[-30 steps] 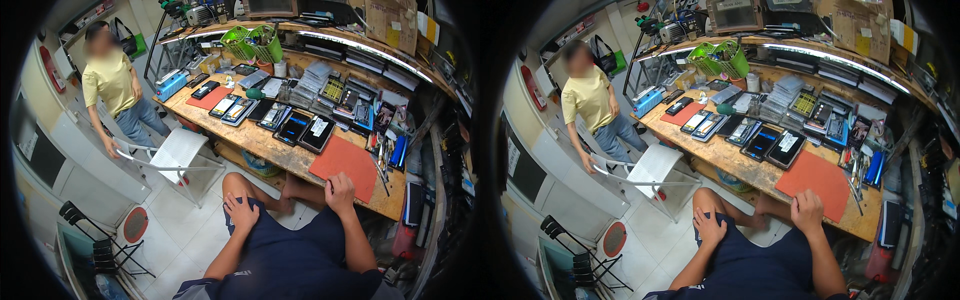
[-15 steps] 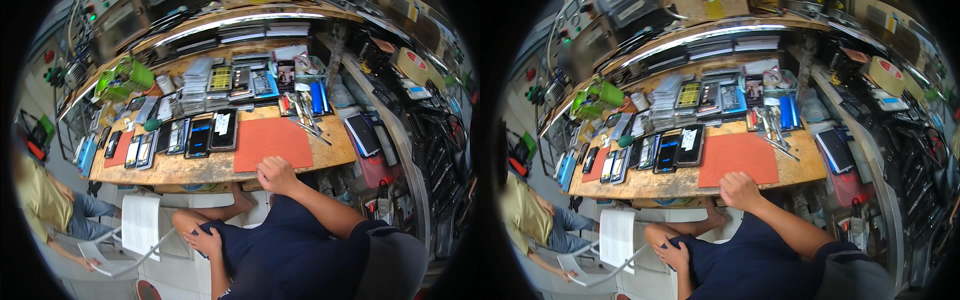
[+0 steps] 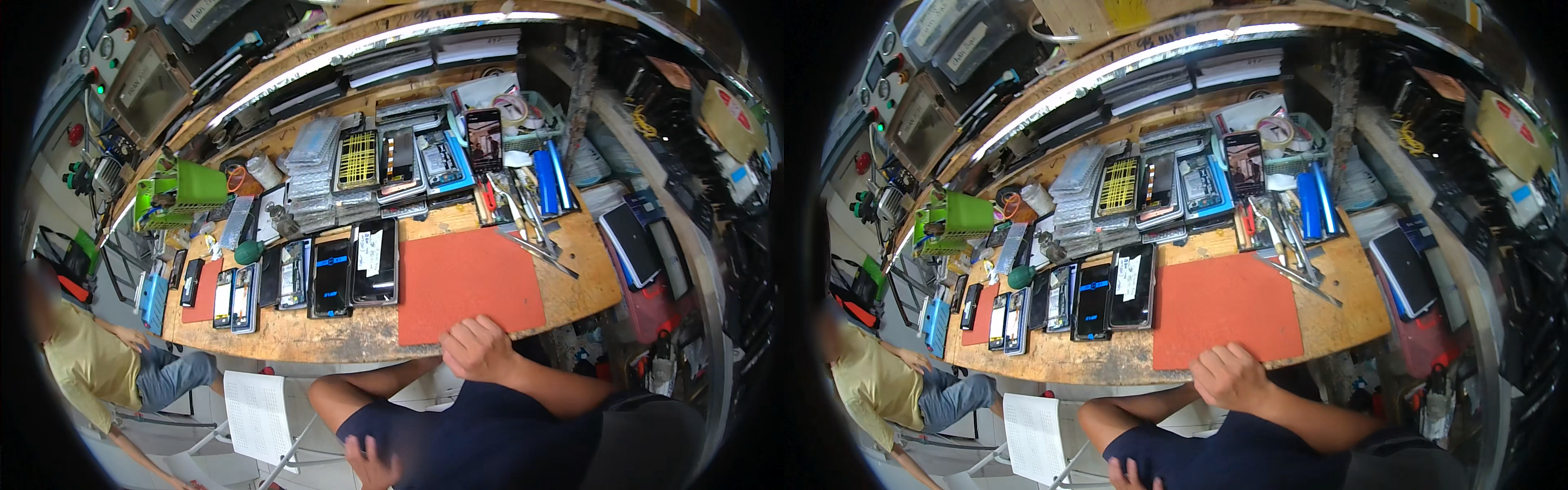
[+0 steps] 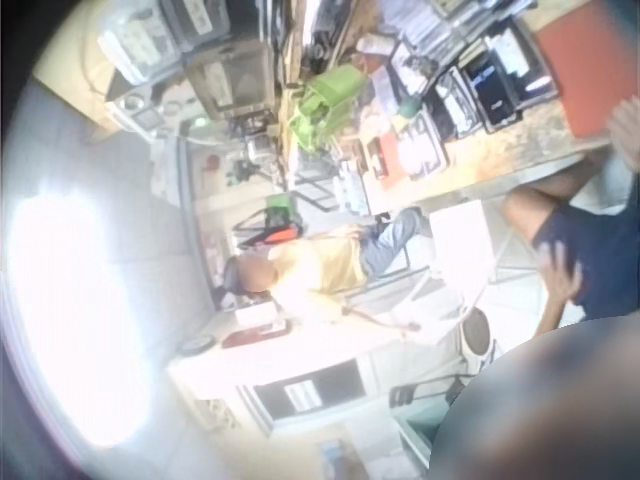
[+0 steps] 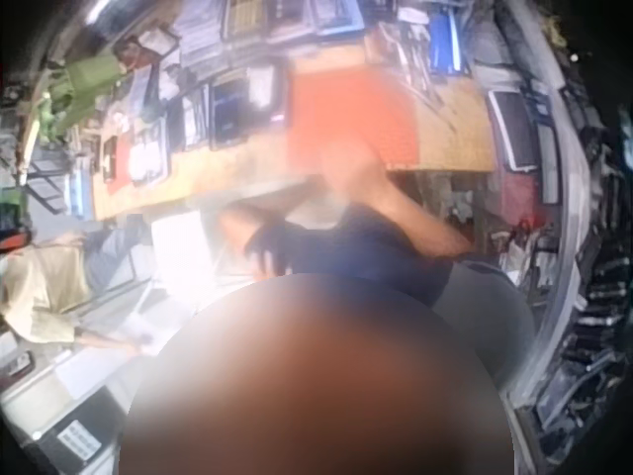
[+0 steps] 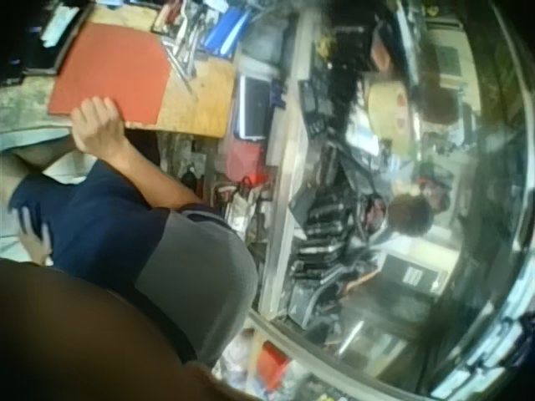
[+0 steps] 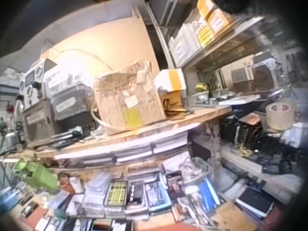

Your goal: The person applies adhesive tape to a black smartphone back cover, then walks to a nearby counter to plug in a phone and returns to the workbench. They handle several disassembled phones and place the taped back cover on the table.

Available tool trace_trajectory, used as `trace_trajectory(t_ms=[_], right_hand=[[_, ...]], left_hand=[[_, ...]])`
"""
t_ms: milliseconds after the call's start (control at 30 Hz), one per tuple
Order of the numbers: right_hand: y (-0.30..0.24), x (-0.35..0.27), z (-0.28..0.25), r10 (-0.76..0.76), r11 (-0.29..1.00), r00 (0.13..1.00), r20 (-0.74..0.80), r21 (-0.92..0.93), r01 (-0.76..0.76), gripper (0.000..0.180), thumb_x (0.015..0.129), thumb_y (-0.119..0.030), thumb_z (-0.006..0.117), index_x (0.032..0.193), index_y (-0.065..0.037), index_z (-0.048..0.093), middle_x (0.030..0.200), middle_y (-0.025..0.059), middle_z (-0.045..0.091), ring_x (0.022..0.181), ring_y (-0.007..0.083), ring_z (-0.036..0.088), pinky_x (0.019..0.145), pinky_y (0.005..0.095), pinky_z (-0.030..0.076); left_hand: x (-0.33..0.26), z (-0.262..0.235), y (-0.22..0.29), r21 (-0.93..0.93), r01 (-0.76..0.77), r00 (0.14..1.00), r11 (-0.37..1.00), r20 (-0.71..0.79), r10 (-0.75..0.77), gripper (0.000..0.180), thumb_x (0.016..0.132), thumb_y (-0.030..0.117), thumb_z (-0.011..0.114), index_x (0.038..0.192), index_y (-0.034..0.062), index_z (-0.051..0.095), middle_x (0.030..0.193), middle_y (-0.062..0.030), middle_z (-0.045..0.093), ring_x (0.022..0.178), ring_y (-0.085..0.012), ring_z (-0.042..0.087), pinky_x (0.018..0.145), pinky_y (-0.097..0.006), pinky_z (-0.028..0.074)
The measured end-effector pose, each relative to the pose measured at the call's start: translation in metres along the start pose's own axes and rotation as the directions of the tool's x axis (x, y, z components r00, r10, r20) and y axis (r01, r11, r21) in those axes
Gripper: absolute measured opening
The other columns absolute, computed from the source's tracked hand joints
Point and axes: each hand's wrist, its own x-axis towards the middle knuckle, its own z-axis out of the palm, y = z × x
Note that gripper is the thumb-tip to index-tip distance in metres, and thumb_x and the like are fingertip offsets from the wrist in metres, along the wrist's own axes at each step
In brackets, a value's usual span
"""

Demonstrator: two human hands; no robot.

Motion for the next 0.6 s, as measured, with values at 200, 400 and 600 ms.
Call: trace_trajectory(t_ms=[200, 400, 600], right_hand=[[-0.001, 0.006, 0.001, 0.044, 0.998, 0.999, -0.012, 0.037, -0.043, 0.016, 0.075, -0.011, 0.076, 0.090, -0.006, 0.073, 0.073, 0.0023, 0.051, 0.063, 0.0205, 0.055, 0.058, 0.0362, 0.040], [0.000, 0.006, -0.003, 0.070, 0.997, 0.997, 0.045, 0.012, -0.071, 0.013, 0.082, -0.019, 0.074, 0.088, -0.009, 0.070, 0.077, -0.0009, 0.054, 0.067, 0.0152, 0.057, 0.060, 0.0323, 0.039], [-0.003, -0.002, -0.003, 0.124, 0.992, 0.992, 0.034, 0.015, -0.125, 0.014, 0.085, -0.023, 0.068, 0.091, -0.011, 0.067, 0.086, 0.0000, 0.057, 0.076, 0.0148, 0.060, 0.068, 0.0296, 0.043]], left_hand=[[0.027, 0.003, 0.011, -0.352, -0.137, 0.781, 0.926, 0.537, 0.320, 0.074, 0.088, 0.041, 0.067, 0.156, 0.0123, 0.059, 0.165, -0.0220, 0.050, 0.151, -0.0457, 0.045, 0.125, -0.064, 0.030], [0.090, 0.053, -0.008, -0.453, -0.422, 0.612, 0.786, 0.497, 0.615, 0.066, 0.092, 0.051, 0.061, 0.151, 0.0226, 0.066, 0.158, -0.0101, 0.061, 0.138, -0.0280, 0.061, 0.107, -0.049, 0.047], [0.142, 0.089, -0.009, -0.420, -0.641, 0.396, 0.643, 0.537, 0.745, 0.068, 0.089, 0.062, 0.056, 0.146, 0.0275, 0.070, 0.154, -0.0007, 0.063, 0.144, -0.0188, 0.055, 0.113, -0.047, 0.041]])
